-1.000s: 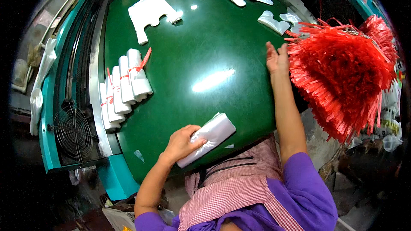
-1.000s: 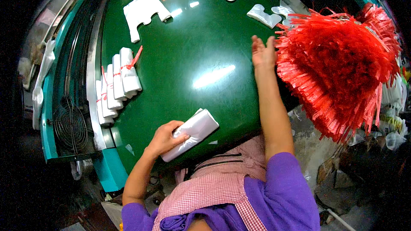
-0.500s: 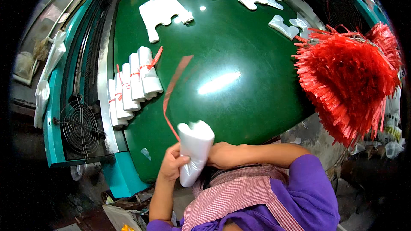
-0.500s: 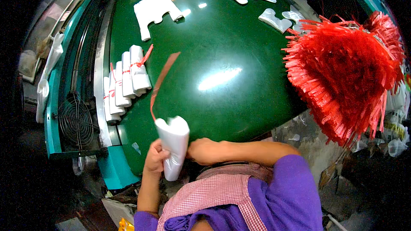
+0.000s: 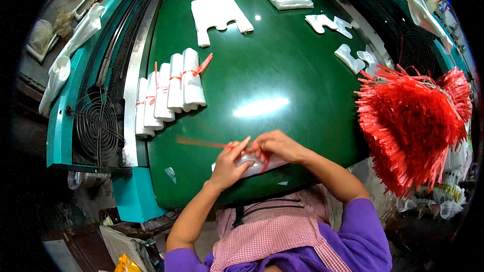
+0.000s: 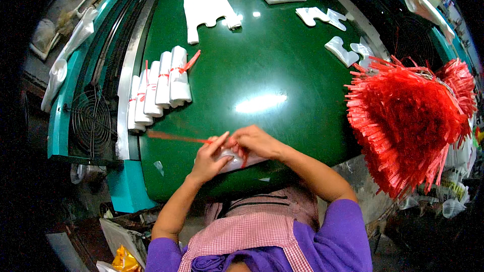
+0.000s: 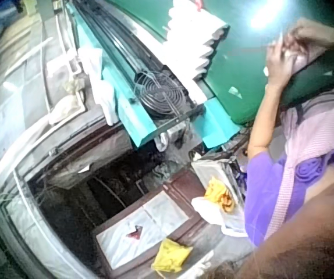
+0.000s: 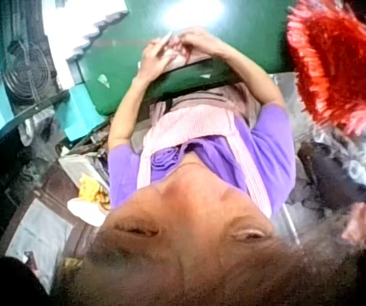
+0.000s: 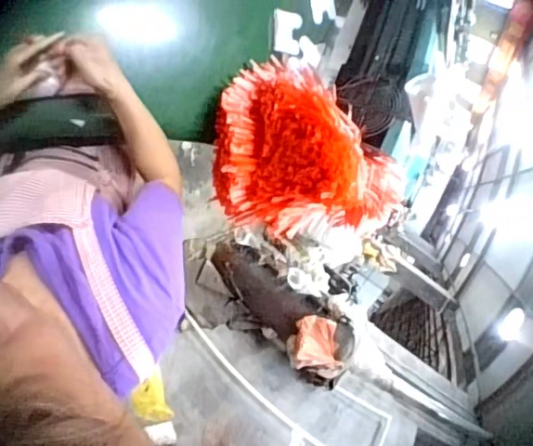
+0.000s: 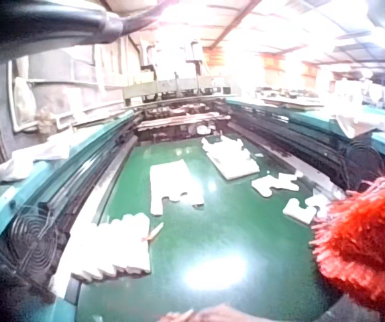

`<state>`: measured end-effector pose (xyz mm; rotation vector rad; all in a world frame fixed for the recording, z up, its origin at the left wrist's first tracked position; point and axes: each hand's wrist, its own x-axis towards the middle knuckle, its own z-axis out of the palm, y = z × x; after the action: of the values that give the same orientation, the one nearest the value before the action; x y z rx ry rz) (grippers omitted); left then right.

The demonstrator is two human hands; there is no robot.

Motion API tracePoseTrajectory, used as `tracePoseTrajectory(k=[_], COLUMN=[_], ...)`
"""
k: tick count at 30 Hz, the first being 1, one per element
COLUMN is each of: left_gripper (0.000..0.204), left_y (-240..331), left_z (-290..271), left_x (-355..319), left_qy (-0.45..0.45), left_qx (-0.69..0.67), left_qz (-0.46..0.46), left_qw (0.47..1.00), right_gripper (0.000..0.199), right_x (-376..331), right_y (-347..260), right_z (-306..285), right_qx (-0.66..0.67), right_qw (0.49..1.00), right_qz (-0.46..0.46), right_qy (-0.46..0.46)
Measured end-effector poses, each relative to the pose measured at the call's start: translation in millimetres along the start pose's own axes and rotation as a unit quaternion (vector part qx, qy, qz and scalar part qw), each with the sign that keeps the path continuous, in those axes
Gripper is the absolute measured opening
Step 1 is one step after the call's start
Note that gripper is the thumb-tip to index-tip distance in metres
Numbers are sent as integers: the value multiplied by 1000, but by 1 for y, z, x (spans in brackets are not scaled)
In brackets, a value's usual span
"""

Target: The person folds white plastic sheets on a green table, rolls them into cylinders, and secures them with red twist ties. The person repeats this process for multiple sheets, stacking the finished bundles on the table before placing them into a large white sack.

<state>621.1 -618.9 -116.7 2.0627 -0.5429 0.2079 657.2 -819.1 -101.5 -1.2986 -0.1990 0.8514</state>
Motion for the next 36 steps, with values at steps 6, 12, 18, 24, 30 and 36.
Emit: tracePoseTrajectory(k=[6, 12, 18, 24, 30, 36], left_gripper=[17, 10, 9, 6, 14, 9], left_y=[-20, -27, -22, -13, -7, -45], left_z=[-13, -6, -5, -3, 2, -53], left_x=[-4, -9, -9, -14, -21, 18], left_qy=[-75, -44, 4, -18, -34, 63], left_qx=[-274, -290, -277, -244, 21, 35], left_qz=[-189, -153, -189, -186, 217, -134], left_qw=[940, 944, 942, 952, 975, 988], right_gripper=[16, 18, 14, 16, 20, 15], right_x=[-9, -4, -19, 1, 12, -9], right_y=[9, 13, -1, -1, 16, 21], right_z=[23, 25, 47, 14, 22, 36], right_qx=[-608, -651, -604, 15, -372, -473], right_qw=[726, 673, 714, 999, 897, 829], right_qz=[-314, -350, -354, 36, -238, -299], right_qy=[66, 19, 14, 8, 22, 10])
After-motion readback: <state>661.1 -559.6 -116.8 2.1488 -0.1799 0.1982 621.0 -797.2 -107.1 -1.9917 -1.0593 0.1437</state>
